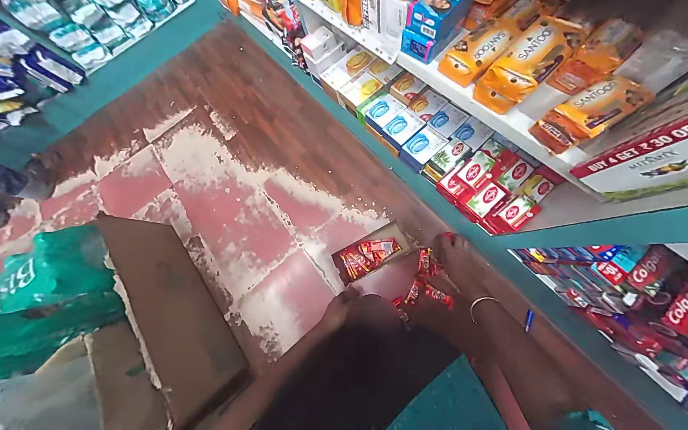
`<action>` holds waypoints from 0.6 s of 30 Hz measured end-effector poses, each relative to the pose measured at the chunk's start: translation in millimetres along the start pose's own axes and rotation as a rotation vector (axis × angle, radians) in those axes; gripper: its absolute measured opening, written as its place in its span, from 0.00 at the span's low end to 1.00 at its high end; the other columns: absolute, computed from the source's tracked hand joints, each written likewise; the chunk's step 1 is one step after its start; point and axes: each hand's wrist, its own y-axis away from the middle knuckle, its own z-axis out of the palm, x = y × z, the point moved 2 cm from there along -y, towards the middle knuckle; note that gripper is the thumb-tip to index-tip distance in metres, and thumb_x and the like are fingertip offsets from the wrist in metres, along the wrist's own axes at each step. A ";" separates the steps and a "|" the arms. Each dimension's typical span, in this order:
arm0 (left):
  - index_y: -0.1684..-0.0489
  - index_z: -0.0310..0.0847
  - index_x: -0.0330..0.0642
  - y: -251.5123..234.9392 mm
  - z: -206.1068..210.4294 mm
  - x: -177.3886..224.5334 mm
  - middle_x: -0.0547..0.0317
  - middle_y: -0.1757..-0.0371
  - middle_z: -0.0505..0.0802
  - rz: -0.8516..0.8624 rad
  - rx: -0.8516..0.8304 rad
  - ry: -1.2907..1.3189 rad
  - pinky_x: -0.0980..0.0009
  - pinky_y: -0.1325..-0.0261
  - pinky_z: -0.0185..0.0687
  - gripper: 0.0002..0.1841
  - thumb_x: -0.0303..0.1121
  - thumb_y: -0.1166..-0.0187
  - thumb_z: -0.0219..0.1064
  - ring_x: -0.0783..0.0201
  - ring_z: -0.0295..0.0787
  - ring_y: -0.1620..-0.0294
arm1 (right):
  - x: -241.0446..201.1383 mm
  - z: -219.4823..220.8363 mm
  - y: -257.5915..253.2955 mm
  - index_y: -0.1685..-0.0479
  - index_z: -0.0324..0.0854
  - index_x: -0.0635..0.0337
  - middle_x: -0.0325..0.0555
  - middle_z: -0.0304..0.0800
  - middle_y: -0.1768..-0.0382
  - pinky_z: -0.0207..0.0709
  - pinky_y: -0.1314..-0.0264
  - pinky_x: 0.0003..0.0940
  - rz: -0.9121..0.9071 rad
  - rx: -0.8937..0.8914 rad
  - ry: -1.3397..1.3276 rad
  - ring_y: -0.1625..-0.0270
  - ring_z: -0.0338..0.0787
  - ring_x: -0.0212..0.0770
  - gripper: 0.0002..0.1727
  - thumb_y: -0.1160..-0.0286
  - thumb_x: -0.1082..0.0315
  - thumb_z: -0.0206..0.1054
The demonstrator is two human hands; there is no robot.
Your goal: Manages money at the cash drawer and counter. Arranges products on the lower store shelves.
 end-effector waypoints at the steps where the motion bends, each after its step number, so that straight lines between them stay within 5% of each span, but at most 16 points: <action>1: 0.31 0.73 0.27 -3.6 5.9 -4.1 0.41 0.51 0.88 0.039 -0.037 -0.038 0.60 0.49 0.83 0.21 0.38 0.07 0.52 0.58 0.86 0.60 | -0.1 3.5 -1.0 0.25 0.79 0.60 0.76 0.71 0.24 0.69 0.25 0.65 0.011 0.035 -0.024 0.22 0.73 0.74 0.23 0.19 0.67 0.64; 5: 0.32 0.77 0.27 -16.1 20.7 -16.9 0.34 0.42 0.89 0.197 -0.126 -0.245 0.51 0.34 0.81 0.22 0.40 0.09 0.56 0.48 0.89 0.44 | 15.8 9.2 -2.6 0.17 0.69 0.61 0.76 0.74 0.27 0.70 0.27 0.68 -0.074 0.066 -0.127 0.25 0.76 0.75 0.39 0.32 0.62 0.75; 9: 0.28 0.78 0.28 -23.7 41.7 -16.4 0.37 0.29 0.86 0.692 -0.100 -0.709 0.54 0.17 0.69 0.21 0.34 0.10 0.54 0.47 0.81 0.23 | 19.9 8.6 29.5 0.21 0.72 0.66 0.74 0.73 0.25 0.63 0.22 0.69 -0.224 -0.146 0.089 0.21 0.72 0.73 0.31 0.19 0.58 0.66; 11: 0.33 0.83 0.32 -37.8 61.9 -19.3 0.40 0.28 0.87 0.973 -0.105 -0.962 0.51 0.15 0.66 0.19 0.32 0.11 0.53 0.45 0.79 0.21 | 21.2 14.4 38.7 0.22 0.73 0.68 0.74 0.74 0.26 0.64 0.23 0.70 -0.247 -0.185 0.174 0.22 0.73 0.74 0.27 0.16 0.63 0.64; 15: 0.35 0.85 0.35 -43.8 82.9 -10.2 0.43 0.28 0.87 1.090 -0.222 -1.139 0.47 0.20 0.71 0.17 0.28 0.11 0.53 0.42 0.79 0.22 | 29.4 21.2 27.5 0.09 0.56 0.61 0.70 0.63 0.15 0.64 0.19 0.65 -0.375 -0.401 0.291 0.15 0.68 0.69 0.32 0.08 0.59 0.52; 18: 0.30 0.79 0.31 -53.4 87.6 -9.4 0.39 0.22 0.81 1.066 -0.287 -1.297 0.44 0.16 0.65 0.18 0.25 0.10 0.49 0.37 0.71 0.17 | 39.1 23.9 26.8 0.10 0.57 0.62 0.70 0.66 0.17 0.75 0.25 0.60 -0.418 -0.390 0.177 0.21 0.76 0.67 0.37 0.14 0.56 0.62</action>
